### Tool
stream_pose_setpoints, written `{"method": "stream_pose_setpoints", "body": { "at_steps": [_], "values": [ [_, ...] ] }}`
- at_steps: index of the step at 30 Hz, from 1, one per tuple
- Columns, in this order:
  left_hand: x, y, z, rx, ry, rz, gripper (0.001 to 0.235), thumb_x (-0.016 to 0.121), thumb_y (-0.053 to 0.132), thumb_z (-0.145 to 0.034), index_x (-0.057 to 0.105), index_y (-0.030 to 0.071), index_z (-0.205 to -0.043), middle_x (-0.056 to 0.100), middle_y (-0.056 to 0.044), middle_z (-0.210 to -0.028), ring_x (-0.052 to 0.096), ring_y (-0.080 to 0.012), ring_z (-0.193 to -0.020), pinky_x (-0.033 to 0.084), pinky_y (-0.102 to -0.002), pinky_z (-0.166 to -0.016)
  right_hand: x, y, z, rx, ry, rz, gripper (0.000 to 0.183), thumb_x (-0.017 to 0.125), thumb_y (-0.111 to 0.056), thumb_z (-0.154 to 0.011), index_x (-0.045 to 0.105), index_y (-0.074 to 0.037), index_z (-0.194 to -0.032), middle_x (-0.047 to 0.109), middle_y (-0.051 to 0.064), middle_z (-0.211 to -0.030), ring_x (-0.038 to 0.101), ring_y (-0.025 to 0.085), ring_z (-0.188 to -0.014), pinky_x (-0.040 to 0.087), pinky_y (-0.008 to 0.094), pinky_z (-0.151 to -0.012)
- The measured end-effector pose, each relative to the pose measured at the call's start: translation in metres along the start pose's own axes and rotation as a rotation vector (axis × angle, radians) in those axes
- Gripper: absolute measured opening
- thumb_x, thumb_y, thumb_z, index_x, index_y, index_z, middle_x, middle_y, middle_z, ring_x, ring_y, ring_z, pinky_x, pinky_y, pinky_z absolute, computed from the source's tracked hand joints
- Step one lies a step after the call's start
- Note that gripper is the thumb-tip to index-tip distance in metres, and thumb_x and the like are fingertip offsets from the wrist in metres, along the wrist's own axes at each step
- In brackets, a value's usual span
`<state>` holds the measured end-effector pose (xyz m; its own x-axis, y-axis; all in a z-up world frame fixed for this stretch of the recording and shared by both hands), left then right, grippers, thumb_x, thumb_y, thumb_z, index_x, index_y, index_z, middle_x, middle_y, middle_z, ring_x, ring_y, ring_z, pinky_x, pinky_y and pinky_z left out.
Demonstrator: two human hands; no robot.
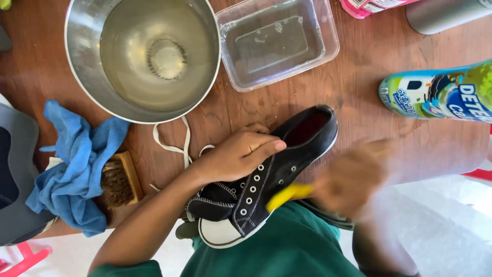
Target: The person cleans a black canvas shoe using a yellow brush and a blue cloth. They scrub the shoe's interior and exterior, wipe it down, and then pour a blue liquid into a plastic container. The person dips the brush into the container and continues scrubbing the shoe's exterior.
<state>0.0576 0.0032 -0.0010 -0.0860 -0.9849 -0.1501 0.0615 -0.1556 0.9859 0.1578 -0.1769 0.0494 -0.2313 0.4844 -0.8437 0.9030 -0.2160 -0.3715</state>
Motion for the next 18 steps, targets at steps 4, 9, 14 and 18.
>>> {"method": "stream_pose_setpoints", "body": {
  "at_steps": [4, 9, 14, 18],
  "values": [
    [0.004, 0.000, -0.002, -0.002, -0.050, -0.065, 0.045, 0.040, 0.035, -0.110, 0.045, 0.014, -0.070, 0.042, 0.005, -0.062, 0.047, -0.0155, -0.070, 0.042, -0.033, -0.089, -0.007, -0.014, -0.016, -0.120, 0.105, 0.052, 0.035, 0.059, -0.013, -0.086, 0.046, -0.014, -0.053, 0.049, -0.002, -0.052, 0.042, 0.022, -0.056, 0.030, 0.045, -0.072],
    [0.001, 0.003, -0.001, 0.044, -0.009, -0.041, 0.044, 0.038, 0.030, -0.111, 0.038, 0.012, -0.071, 0.033, 0.005, -0.062, 0.039, -0.0110, -0.058, 0.041, -0.031, -0.077, -0.008, 0.004, -0.010, 0.016, 0.147, 0.192, 0.027, 0.066, -0.003, -0.072, 0.049, -0.013, -0.053, 0.055, -0.002, -0.057, 0.045, 0.027, -0.078, 0.023, 0.046, -0.087],
    [0.006, 0.001, 0.000, 0.039, -0.024, -0.132, 0.043, 0.040, 0.030, -0.111, 0.038, 0.013, -0.072, 0.031, 0.003, -0.061, 0.036, -0.0145, -0.056, 0.038, -0.034, -0.075, 0.021, -0.034, 0.010, -0.204, 0.122, -0.031, 0.039, 0.054, -0.019, -0.092, 0.045, -0.022, -0.054, 0.044, -0.004, -0.054, 0.044, 0.019, -0.063, 0.012, 0.052, -0.125],
    [0.001, 0.003, -0.001, 0.033, -0.027, -0.047, 0.043, 0.039, 0.032, -0.111, 0.041, 0.013, -0.072, 0.034, 0.004, -0.061, 0.043, -0.0107, -0.054, 0.036, -0.033, -0.059, -0.002, 0.008, 0.002, -0.020, 0.183, -0.058, 0.020, 0.069, 0.001, -0.073, 0.057, -0.003, -0.058, 0.061, 0.015, -0.069, 0.053, 0.033, -0.065, 0.041, 0.056, -0.086]
  ]
}}
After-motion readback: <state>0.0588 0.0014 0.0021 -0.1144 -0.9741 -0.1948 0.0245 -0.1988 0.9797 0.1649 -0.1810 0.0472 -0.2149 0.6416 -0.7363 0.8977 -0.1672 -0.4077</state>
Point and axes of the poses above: each hand's wrist, its own z-axis away from the middle knuckle, its own x-axis out of the palm, y = z × x, the point moved 5 cm from there along -z, towards the middle knuckle
